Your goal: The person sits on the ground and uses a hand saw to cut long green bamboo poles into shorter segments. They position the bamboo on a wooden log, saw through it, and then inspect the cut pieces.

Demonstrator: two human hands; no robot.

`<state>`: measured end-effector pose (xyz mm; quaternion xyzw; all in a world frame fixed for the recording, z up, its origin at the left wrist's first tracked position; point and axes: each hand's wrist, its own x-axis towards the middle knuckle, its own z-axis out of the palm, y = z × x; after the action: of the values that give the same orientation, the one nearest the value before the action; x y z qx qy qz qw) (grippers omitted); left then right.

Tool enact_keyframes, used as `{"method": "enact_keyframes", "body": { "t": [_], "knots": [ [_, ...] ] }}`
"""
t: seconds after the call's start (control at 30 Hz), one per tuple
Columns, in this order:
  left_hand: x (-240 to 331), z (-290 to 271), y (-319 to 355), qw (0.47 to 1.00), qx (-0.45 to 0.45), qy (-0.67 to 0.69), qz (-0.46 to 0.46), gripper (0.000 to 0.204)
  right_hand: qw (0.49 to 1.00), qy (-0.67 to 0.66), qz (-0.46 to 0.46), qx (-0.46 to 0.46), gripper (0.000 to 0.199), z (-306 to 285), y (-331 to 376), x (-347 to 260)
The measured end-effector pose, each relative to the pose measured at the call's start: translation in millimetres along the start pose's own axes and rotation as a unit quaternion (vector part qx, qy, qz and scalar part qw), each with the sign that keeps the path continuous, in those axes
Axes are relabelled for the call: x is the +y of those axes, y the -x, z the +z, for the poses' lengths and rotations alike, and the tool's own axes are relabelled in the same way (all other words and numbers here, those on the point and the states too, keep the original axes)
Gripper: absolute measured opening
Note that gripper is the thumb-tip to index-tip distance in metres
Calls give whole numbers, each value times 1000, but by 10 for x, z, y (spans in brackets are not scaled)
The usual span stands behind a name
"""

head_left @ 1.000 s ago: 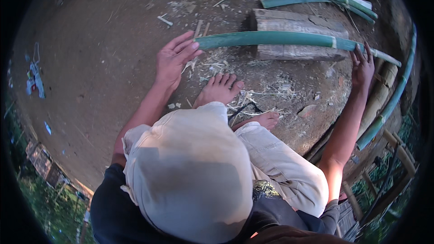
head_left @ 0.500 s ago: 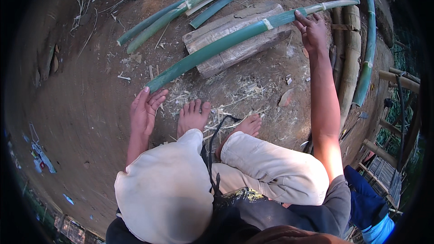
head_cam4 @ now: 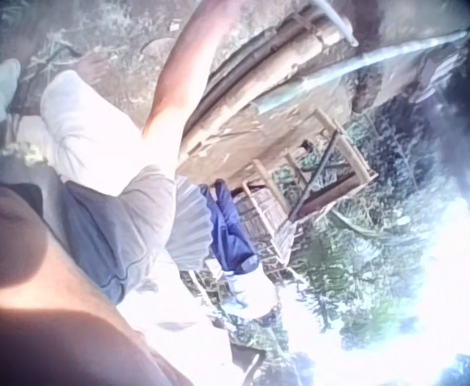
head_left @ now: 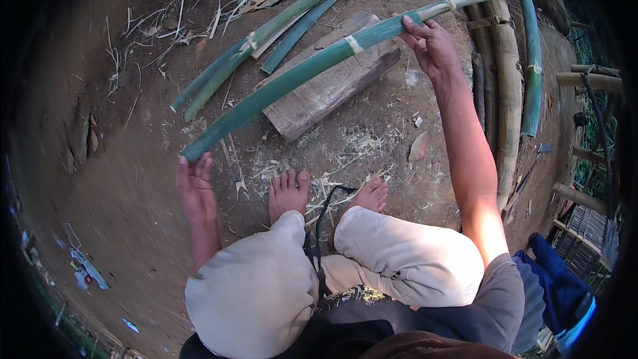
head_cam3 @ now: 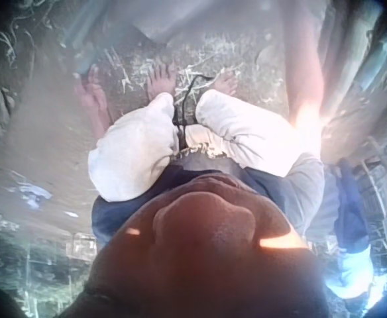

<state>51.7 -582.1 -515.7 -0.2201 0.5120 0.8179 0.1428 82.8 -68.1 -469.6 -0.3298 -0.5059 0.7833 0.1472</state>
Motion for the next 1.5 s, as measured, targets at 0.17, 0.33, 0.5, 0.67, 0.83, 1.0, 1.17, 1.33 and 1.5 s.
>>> {"method": "enact_keyframes", "body": {
  "t": [0.17, 0.33, 0.5, 0.67, 0.83, 1.0, 1.17, 1.33, 1.5],
  "knots": [
    [1186, 374, -532, 970, -44, 110, 213, 42, 990, -139, -25, -24, 25, 604, 576, -227],
    [1679, 1555, -294, 929, -174, 139, 294, 61, 960, -266, -54, -68, 25, 1105, 983, -570],
    [818, 2925, 497, 888, -357, 11, 289, 55, 924, -351, -66, -134, 13, 1752, 1294, -760],
    [1004, 3505, 802, 868, -354, 66, 343, 41, 876, -425, -99, -204, 17, 2064, 1551, -1006],
    [1639, 3771, 763, 818, -418, 34, 394, 32, 881, -420, -62, -207, 20, 2106, 1716, -1135],
    [3199, 4120, 566, 659, -711, -2, 246, 25, 930, -220, -84, -282, 22, 1762, 2076, -1291],
    [2997, 4457, 927, 702, -573, -101, 411, 29, 921, -125, -313, -194, 19, 1457, 1921, -1357],
    [2544, 4471, 1247, 682, -580, -296, 333, 27, 918, -47, -387, -69, 44, 1409, 1639, -1679],
    [1581, 4078, 685, 654, -582, -445, 187, 34, 946, -106, -295, -84, 59, 1027, 1159, -1508]
  ]
}}
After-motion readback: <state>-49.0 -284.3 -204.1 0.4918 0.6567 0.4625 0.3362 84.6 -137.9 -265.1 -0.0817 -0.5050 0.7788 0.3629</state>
